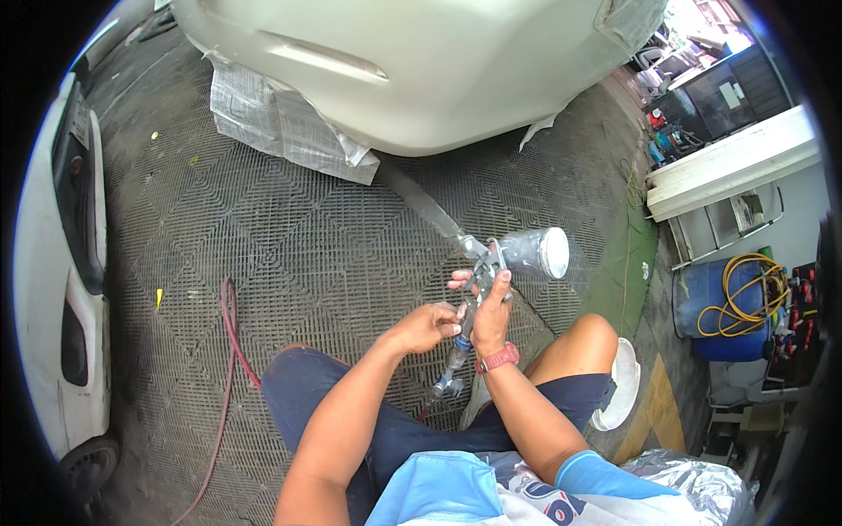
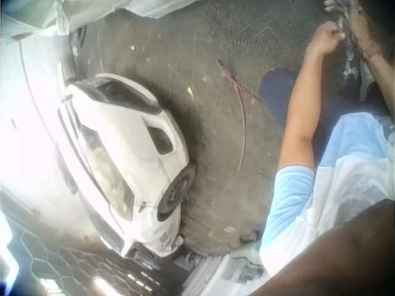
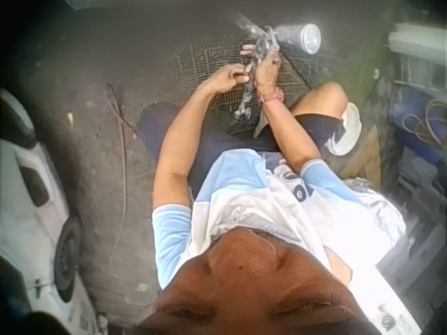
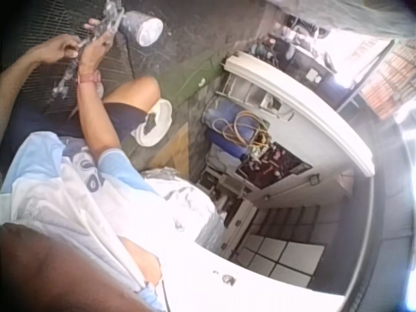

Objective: The person sprays white paint onto a car bumper using a spray gun. They adjust the spray gun, apply paint in passes, and briefly wipe the surface with a cloth.

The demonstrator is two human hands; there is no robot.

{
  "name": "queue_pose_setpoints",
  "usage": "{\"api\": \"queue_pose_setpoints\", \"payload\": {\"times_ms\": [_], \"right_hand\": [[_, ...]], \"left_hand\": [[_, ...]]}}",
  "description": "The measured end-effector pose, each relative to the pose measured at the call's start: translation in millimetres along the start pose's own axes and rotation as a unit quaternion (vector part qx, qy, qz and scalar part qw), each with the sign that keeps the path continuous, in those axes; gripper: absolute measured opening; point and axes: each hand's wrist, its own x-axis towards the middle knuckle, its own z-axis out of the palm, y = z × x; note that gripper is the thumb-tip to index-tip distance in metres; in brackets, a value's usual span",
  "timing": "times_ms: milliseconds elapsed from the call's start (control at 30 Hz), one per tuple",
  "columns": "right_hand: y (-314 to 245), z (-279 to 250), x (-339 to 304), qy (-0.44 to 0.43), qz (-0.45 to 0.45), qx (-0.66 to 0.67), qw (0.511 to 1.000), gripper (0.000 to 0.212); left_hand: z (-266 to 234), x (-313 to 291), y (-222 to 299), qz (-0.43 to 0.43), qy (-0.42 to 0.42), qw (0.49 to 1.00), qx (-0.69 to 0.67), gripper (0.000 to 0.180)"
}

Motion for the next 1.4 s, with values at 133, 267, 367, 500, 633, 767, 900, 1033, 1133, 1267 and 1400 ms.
{"api": "queue_pose_setpoints", "payload": {"times_ms": [133, 267, 367, 500, 633, 767, 900, 1033, 1133, 1267, 1400], "right_hand": [[1, -2, 11, -0.021, 0.004, 0.016, 1.0, 0.081], [1, -8, 26, -0.032, 0.0, 0.046, 0.998, 0.082], [6, -16, 36, -0.042, -0.004, 0.07, 0.997, 0.083], [16, -28, 44, -0.048, 0.017, 0.057, 0.997, 0.084], [19, -37, 48, -0.072, 0.03, 0.061, 0.995, 0.084], [4, -51, 83, -0.062, 0.036, 0.095, 0.993, 0.085], [-26, -85, 157, -0.022, 0.009, 0.17, 0.985, 0.088], [-54, -128, 237, 0.03, -0.017, 0.18, 0.983, 0.085], [-57, -148, 280, 0.072, 0.005, 0.161, 0.984, 0.083], [-44, -163, 316, 0.051, 0.038, 0.167, 0.984, 0.083], [-32, -180, 354, 0.014, 0.055, 0.135, 0.989, 0.083]], "left_hand": [[4, 4, 2, -0.031, 0.049, 0.998, -0.01, 0.022], [7, 11, 8, -0.044, 0.099, 0.993, -0.037, 0.024], [9, 16, 14, -0.06, 0.116, 0.991, -0.007, 0.024], [16, 25, 16, -0.069, 0.124, 0.989, 0.031, 0.024], [28, 18, 17, -0.135, 0.134, 0.982, 0.005, 0.038], [48, -10, 27, -0.365, 0.111, 0.902, 0.2, 0.079], [69, -44, 38, -0.56, -0.024, 0.775, 0.291, 0.093], [73, -81, 46, -0.569, 0.033, 0.701, 0.43, 0.092], [67, -105, 65, -0.51, 0.151, 0.64, 0.554, 0.075], [58, -110, 110, -0.411, 0.219, 0.649, 0.601, 0.051], [66, -84, 144, -0.365, 0.226, 0.686, 0.588, 0.048]]}}
